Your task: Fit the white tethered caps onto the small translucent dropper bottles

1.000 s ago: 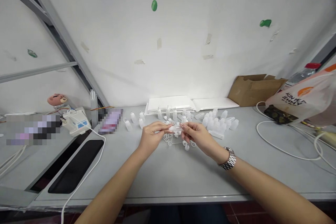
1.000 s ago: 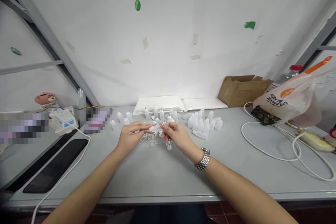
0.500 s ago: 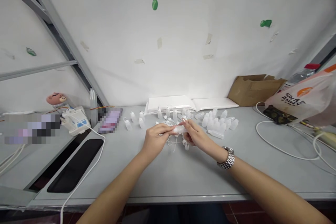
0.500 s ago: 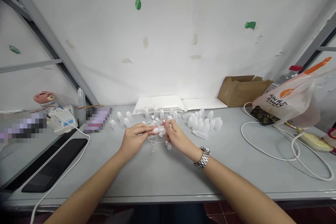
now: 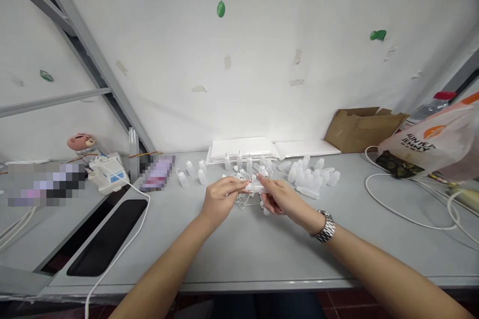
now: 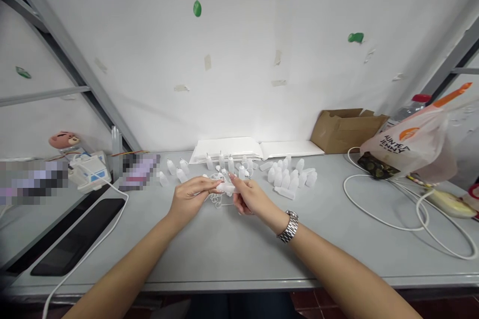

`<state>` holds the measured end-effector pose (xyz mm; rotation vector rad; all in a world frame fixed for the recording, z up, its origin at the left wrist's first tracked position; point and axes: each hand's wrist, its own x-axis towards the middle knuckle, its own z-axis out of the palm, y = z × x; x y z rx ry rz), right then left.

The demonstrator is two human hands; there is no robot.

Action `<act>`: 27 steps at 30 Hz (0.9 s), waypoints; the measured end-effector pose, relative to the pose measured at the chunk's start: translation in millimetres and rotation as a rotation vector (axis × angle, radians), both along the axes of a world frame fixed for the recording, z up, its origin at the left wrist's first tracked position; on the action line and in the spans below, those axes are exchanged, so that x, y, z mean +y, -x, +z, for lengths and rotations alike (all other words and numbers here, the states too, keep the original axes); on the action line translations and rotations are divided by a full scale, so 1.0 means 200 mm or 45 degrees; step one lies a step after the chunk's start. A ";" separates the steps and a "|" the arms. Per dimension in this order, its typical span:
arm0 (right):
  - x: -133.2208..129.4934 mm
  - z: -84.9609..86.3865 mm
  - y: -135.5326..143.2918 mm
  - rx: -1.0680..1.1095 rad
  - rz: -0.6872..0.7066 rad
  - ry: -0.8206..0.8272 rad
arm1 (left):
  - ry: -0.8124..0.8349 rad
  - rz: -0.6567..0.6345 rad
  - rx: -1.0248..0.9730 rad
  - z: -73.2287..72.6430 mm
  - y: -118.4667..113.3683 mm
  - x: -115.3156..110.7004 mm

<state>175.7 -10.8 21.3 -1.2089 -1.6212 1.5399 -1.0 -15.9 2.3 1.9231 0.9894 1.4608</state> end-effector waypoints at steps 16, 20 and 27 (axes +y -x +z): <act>0.03 -0.01 -0.03 0.175 -0.004 -0.120 | 0.034 0.114 -0.113 0.01 0.00 0.01; 0.04 0.00 -0.04 0.278 0.013 -0.027 | 0.232 0.093 -0.092 0.04 0.01 0.02; 0.03 0.01 -0.04 0.360 -0.080 0.003 | 0.670 -0.112 -0.246 0.08 0.03 0.05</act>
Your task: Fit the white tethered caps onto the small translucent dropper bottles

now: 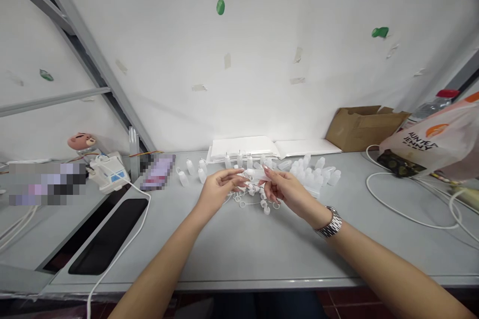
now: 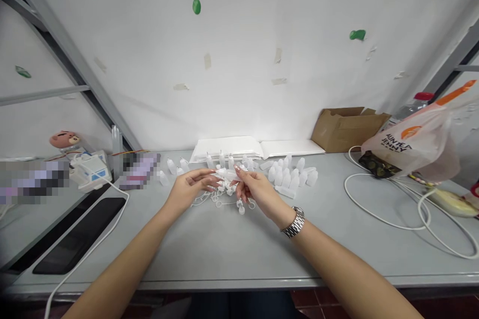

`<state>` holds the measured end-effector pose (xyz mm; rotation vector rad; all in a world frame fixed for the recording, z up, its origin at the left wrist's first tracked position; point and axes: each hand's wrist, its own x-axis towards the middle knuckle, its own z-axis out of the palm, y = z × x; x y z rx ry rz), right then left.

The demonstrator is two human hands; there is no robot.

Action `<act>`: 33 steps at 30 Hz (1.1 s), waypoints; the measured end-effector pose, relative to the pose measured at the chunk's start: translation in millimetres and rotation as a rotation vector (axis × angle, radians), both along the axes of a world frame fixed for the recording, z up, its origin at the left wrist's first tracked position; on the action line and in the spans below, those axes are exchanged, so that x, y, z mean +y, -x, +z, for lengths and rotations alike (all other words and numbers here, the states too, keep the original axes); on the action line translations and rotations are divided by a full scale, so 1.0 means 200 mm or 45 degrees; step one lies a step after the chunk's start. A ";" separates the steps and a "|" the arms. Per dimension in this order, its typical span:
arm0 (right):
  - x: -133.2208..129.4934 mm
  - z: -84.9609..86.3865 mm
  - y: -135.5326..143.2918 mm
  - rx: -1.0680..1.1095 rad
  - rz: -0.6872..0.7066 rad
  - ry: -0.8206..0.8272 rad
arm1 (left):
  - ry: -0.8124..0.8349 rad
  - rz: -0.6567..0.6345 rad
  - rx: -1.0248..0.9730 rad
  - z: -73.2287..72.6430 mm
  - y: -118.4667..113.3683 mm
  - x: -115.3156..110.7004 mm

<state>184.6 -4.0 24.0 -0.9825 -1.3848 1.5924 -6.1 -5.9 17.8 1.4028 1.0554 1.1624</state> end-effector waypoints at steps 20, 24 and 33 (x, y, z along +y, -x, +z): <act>-0.05 -0.04 0.02 -0.322 -0.188 -0.644 | -0.203 0.174 0.063 0.01 -0.06 -0.07; -0.06 -0.03 0.02 -0.458 -0.236 -0.796 | -0.240 0.219 0.122 0.02 -0.06 -0.07; -0.02 -0.03 0.01 -0.303 -0.350 -0.537 | 0.046 0.052 -0.069 0.01 -0.05 -0.03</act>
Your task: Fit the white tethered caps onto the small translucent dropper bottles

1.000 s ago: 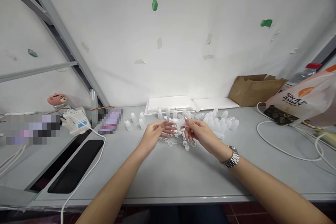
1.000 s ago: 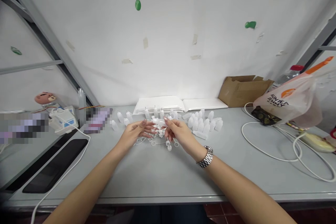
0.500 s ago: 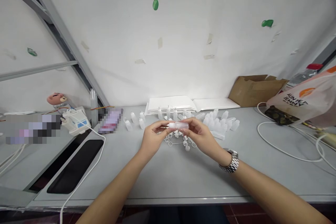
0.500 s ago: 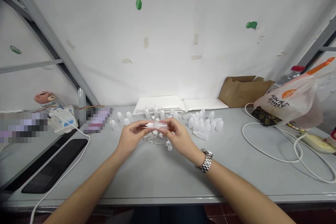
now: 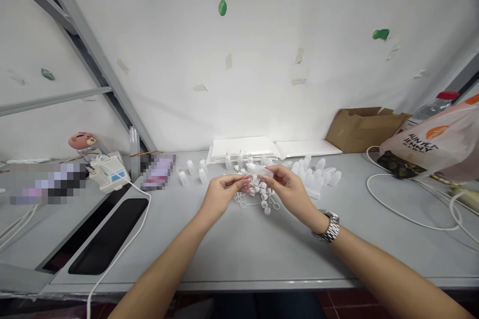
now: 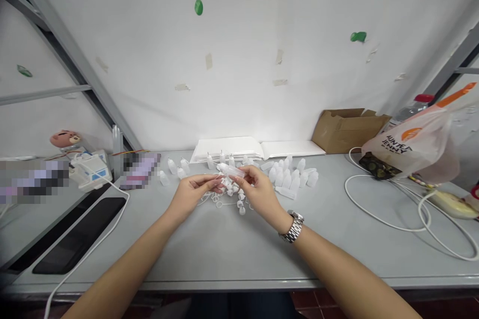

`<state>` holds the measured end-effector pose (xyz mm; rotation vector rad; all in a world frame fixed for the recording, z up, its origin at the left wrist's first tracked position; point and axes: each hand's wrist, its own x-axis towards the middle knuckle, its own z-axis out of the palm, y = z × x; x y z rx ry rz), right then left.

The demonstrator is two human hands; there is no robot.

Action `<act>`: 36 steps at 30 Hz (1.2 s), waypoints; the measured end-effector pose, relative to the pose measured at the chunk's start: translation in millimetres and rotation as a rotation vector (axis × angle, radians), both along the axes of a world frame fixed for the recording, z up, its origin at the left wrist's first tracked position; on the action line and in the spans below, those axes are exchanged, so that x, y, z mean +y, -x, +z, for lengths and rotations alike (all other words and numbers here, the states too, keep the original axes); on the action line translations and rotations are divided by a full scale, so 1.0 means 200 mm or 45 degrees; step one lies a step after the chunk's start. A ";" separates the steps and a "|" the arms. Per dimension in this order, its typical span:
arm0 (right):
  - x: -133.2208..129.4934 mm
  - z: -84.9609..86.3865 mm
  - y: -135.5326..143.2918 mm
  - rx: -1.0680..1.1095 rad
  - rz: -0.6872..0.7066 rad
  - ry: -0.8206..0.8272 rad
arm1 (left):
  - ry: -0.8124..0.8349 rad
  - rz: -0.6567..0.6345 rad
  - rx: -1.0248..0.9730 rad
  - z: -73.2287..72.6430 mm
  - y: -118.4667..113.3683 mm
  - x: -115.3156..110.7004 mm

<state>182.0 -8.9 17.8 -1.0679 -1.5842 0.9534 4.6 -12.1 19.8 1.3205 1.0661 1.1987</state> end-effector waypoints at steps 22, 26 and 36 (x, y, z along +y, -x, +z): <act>-0.06 0.02 0.01 -0.152 -0.034 -0.286 | -0.033 -0.025 -0.470 0.05 0.06 0.00; -0.08 0.02 0.02 -0.160 -0.022 -0.297 | 0.019 -0.078 -0.496 0.02 0.05 0.02; -0.08 0.02 0.01 -0.213 -0.060 -0.344 | 0.032 -0.092 -0.542 0.01 0.06 0.02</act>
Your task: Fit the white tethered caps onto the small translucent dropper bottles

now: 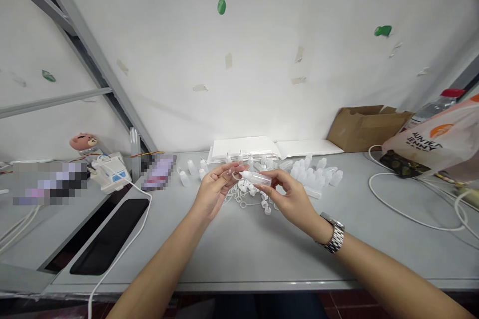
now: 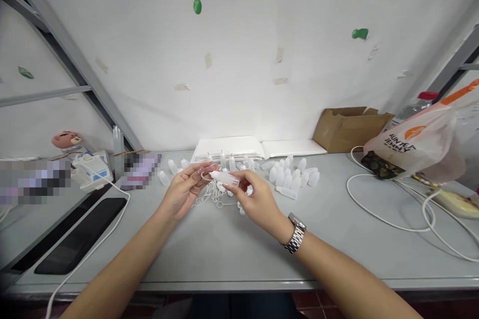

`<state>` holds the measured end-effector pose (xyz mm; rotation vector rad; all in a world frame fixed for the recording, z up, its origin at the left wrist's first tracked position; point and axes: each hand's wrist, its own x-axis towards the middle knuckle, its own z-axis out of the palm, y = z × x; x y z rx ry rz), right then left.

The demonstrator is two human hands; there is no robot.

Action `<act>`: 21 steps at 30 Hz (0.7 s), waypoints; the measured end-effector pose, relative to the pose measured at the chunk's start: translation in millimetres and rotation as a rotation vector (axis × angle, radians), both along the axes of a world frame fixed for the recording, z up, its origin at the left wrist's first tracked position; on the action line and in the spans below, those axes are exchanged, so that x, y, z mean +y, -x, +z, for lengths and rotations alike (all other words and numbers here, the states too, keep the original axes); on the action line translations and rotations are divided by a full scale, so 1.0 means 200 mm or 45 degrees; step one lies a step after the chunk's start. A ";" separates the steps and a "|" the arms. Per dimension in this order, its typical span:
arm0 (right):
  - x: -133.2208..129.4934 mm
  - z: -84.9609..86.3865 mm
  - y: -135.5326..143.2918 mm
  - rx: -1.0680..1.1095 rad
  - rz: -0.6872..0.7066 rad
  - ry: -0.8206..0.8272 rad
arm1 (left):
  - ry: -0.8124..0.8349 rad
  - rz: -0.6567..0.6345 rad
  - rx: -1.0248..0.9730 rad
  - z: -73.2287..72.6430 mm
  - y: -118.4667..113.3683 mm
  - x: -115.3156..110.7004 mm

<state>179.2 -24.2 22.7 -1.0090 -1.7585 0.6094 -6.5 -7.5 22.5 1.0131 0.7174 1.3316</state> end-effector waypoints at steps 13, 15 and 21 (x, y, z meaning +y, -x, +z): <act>0.01 0.00 0.00 -0.121 0.006 -0.182 | 0.033 0.021 0.040 0.00 0.00 0.00; 0.00 0.00 -0.01 -0.151 0.013 -0.221 | 0.024 0.014 0.059 0.00 0.00 0.00; 0.00 0.01 -0.03 -0.246 0.027 -0.313 | -0.021 0.029 0.153 0.01 0.01 0.00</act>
